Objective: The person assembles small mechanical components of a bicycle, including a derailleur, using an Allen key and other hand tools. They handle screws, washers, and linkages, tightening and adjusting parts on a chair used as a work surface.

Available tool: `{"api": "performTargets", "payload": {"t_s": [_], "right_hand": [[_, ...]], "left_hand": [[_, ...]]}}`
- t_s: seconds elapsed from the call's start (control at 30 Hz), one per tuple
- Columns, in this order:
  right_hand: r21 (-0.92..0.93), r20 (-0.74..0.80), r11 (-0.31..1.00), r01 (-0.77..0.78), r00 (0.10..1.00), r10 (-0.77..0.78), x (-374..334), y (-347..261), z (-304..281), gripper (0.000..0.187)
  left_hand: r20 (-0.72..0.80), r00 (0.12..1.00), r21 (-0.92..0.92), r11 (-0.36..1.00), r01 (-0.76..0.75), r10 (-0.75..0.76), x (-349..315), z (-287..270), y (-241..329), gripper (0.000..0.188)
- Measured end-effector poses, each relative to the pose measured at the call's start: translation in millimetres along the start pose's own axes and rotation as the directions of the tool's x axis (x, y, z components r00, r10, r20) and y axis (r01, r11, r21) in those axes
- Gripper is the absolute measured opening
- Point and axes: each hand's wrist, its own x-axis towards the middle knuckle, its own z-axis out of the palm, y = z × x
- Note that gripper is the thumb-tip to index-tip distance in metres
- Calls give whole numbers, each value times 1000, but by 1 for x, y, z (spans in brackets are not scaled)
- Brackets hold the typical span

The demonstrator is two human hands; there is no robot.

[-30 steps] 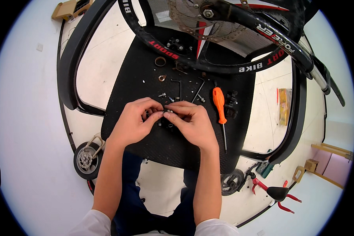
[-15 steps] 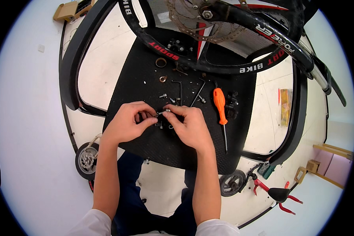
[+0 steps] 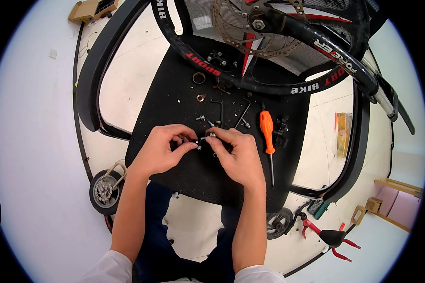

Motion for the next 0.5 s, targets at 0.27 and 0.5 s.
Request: {"api": "performTargets", "payload": {"t_s": [0.27, 0.5], "right_hand": [[-40, -47, 995, 89, 995, -91, -1, -3, 1, 21], [-33, -67, 992, 124, 990, -126, 1, 0, 7, 20]], "left_hand": [[-60, 995, -86, 992, -88, 83, 5, 6, -2, 15], [-81, 996, -69, 997, -26, 21, 7, 6, -1, 15]]}}
